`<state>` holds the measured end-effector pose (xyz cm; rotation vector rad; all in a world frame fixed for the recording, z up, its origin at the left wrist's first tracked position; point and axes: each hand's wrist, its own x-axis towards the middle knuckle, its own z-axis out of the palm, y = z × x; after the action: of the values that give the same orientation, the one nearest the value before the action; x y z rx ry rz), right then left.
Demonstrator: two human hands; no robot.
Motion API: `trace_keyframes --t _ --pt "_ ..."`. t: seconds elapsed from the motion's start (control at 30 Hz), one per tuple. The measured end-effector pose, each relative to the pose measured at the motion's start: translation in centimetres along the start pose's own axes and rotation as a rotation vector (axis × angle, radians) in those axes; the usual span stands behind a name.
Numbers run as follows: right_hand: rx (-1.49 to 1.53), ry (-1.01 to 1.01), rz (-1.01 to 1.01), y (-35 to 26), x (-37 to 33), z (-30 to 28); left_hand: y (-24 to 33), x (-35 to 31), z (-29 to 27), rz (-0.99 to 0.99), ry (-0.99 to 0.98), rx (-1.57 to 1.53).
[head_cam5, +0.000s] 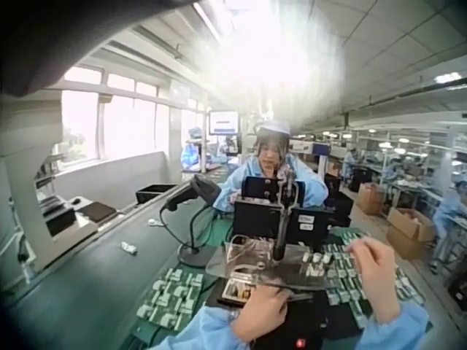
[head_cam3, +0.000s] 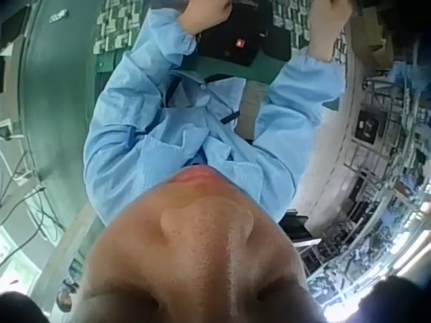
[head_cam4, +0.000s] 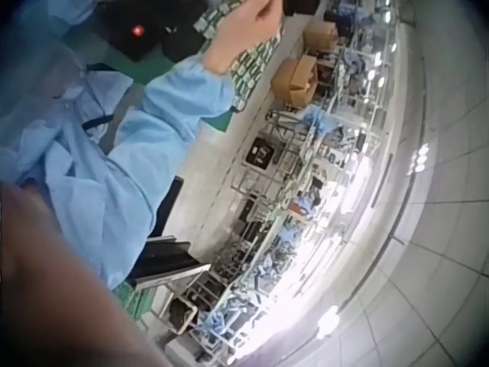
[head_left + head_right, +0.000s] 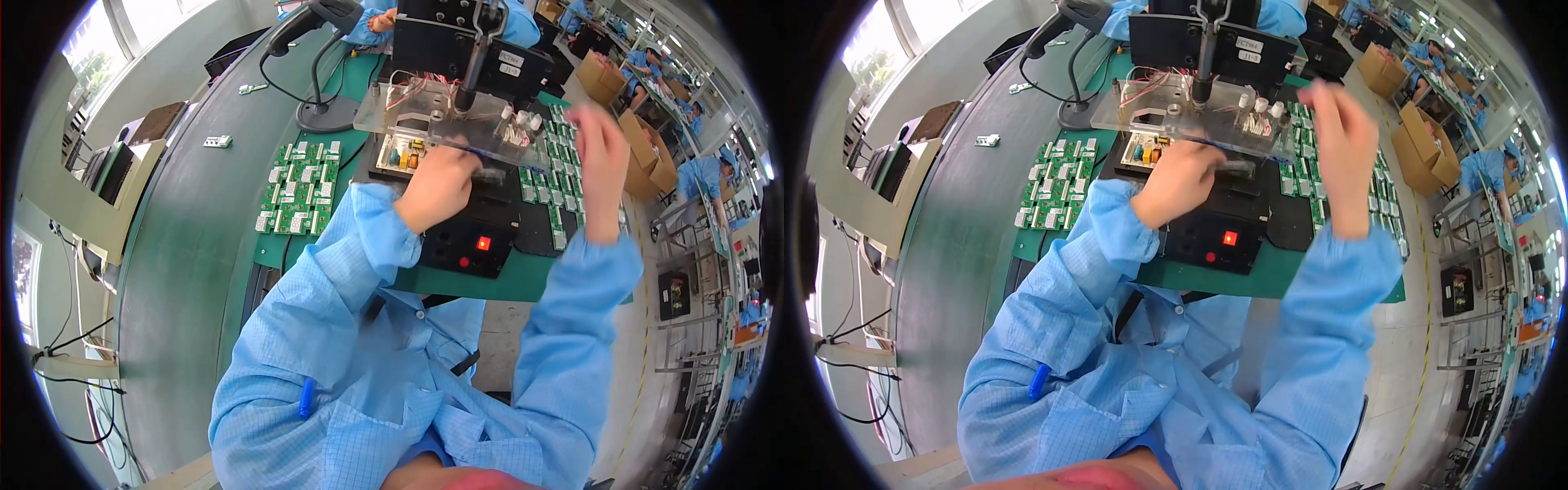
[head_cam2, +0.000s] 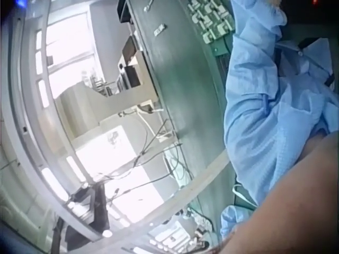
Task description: Testing printed circuit boards by placing them into a test fixture and scanning barcodes.
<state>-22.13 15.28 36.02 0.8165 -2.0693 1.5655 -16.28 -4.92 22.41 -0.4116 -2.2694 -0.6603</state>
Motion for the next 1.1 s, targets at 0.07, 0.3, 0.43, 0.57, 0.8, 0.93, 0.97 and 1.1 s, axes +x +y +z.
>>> trace_keyframes --t 0.07,0.3,0.43,0.57,0.8,0.93,0.97,1.1 --pt "0.001 0.015 0.123 3.4 -4.1 -1.3 1.1 -1.9 -2.0 0.009 0.007 0.105" --pt "0.122 0.188 0.538 14.0 -16.9 -4.6 2.5 -5.6 -10.4 -0.372 0.6 -0.333" --pt "0.143 0.135 0.535 15.7 -19.5 -4.4 -8.5 -0.8 -14.5 -0.731 0.739 -1.264" --pt "0.121 0.136 0.496 16.2 -19.5 -4.0 -17.1 5.9 -11.8 -0.822 0.744 -1.566" --pt "0.064 0.116 0.481 15.2 -19.7 -3.3 -21.6 11.3 -8.6 -0.791 0.922 -1.677" --pt "0.06 0.101 0.486 15.5 -19.6 -3.6 -20.7 10.0 -8.3 -0.75 0.804 -1.597" --pt "0.074 0.105 0.474 15.6 -19.6 -3.6 -20.3 9.1 -8.6 -0.782 0.759 -1.538" --pt "0.023 0.096 0.5 14.6 -19.7 -3.7 -18.5 2.2 -12.8 -0.968 0.548 -1.201"
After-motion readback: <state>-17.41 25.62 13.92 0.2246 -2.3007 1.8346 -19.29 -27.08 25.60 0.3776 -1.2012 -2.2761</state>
